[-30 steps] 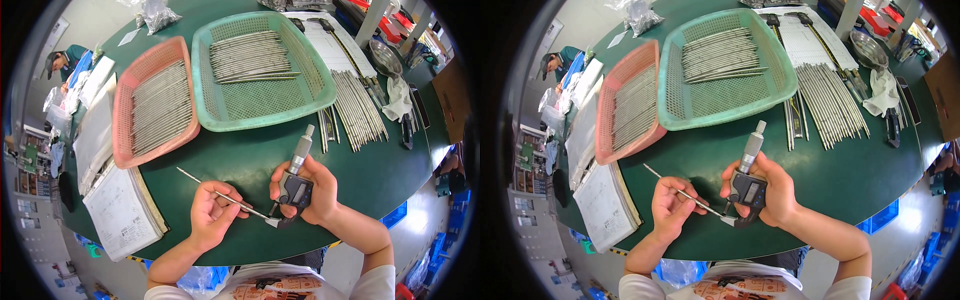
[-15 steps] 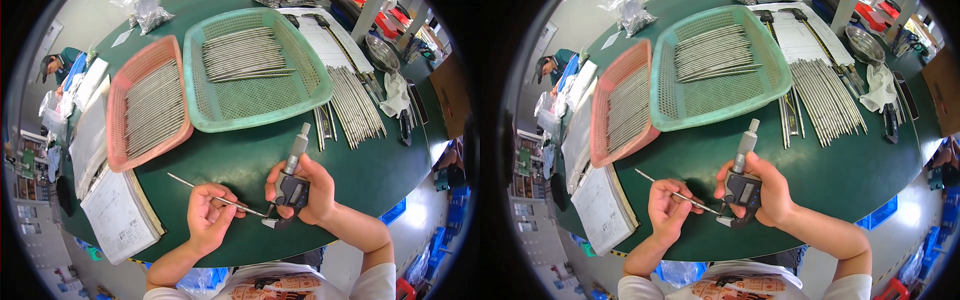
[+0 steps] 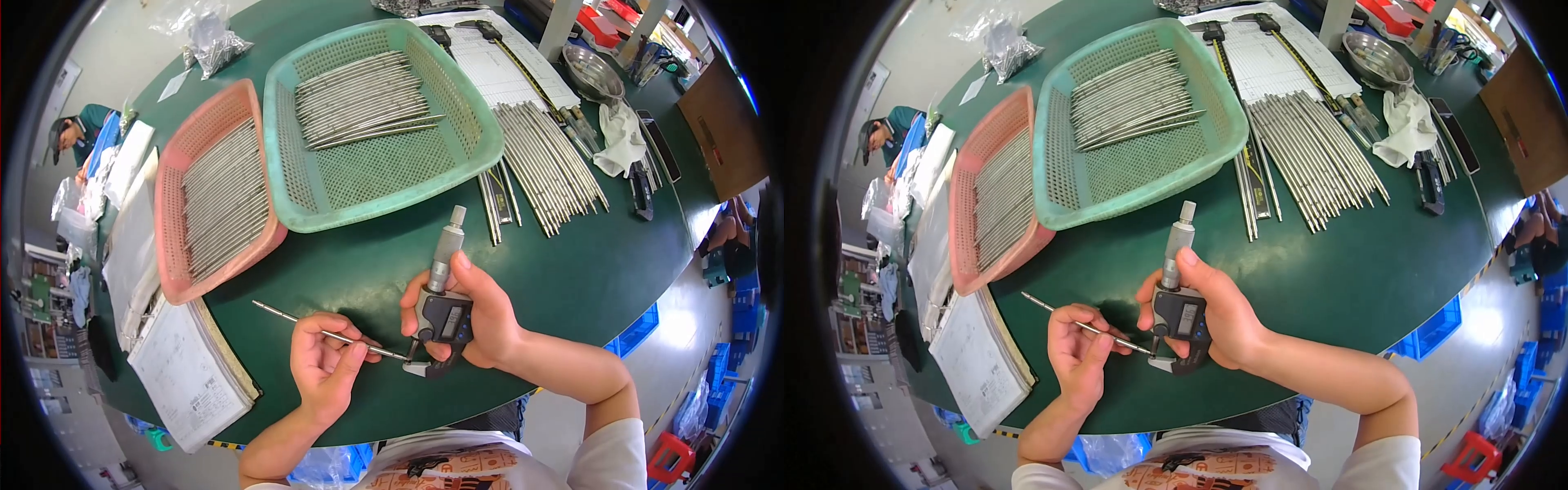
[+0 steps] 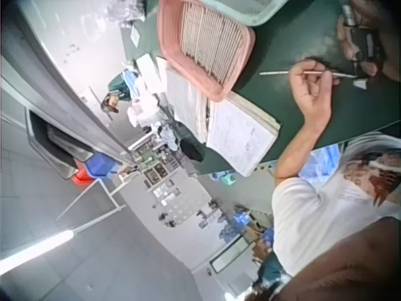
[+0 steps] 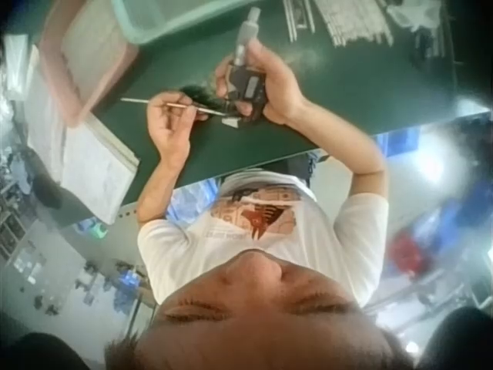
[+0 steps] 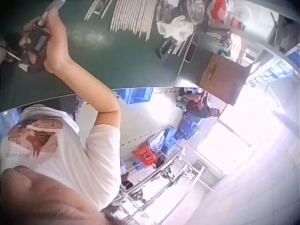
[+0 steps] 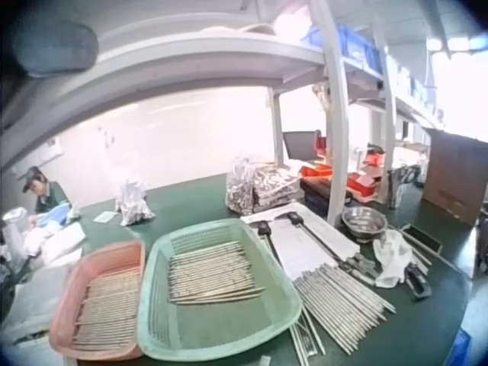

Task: Measuring the thickness of metal rods using a digital micrometer at a factory workbench.

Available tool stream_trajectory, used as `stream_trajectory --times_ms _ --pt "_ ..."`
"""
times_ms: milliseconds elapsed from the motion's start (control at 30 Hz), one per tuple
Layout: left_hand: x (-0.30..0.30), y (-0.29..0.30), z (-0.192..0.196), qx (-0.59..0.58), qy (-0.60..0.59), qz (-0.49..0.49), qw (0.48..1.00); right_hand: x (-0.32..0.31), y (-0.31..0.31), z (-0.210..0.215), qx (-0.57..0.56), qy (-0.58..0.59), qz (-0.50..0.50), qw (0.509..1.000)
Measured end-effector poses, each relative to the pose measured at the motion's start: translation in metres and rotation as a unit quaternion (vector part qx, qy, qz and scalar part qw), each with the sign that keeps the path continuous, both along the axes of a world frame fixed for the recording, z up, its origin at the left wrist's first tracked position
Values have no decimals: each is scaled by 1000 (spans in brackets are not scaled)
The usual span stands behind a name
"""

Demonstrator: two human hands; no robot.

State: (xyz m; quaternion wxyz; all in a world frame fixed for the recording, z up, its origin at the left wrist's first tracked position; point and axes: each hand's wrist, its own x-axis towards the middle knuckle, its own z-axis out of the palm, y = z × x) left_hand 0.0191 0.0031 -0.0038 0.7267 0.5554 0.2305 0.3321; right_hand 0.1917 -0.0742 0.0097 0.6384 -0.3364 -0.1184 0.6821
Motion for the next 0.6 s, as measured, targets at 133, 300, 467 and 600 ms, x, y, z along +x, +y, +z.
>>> stream_trajectory --times_ms 133,300,467,600 --pt "1 0 0 -6 -5 1 1000 1 0 5 -24 -18 -2 1000" --pt "0 0 1 -18 -28 -3 999 1 1 5 -38 -3 2 999" --pt "0 0 1 0 -39 -26 999 2 1 3 -25 25 2 999" --pt "-1 0 2 1 -36 -31 999 2 2 3 -25 24 2 999"
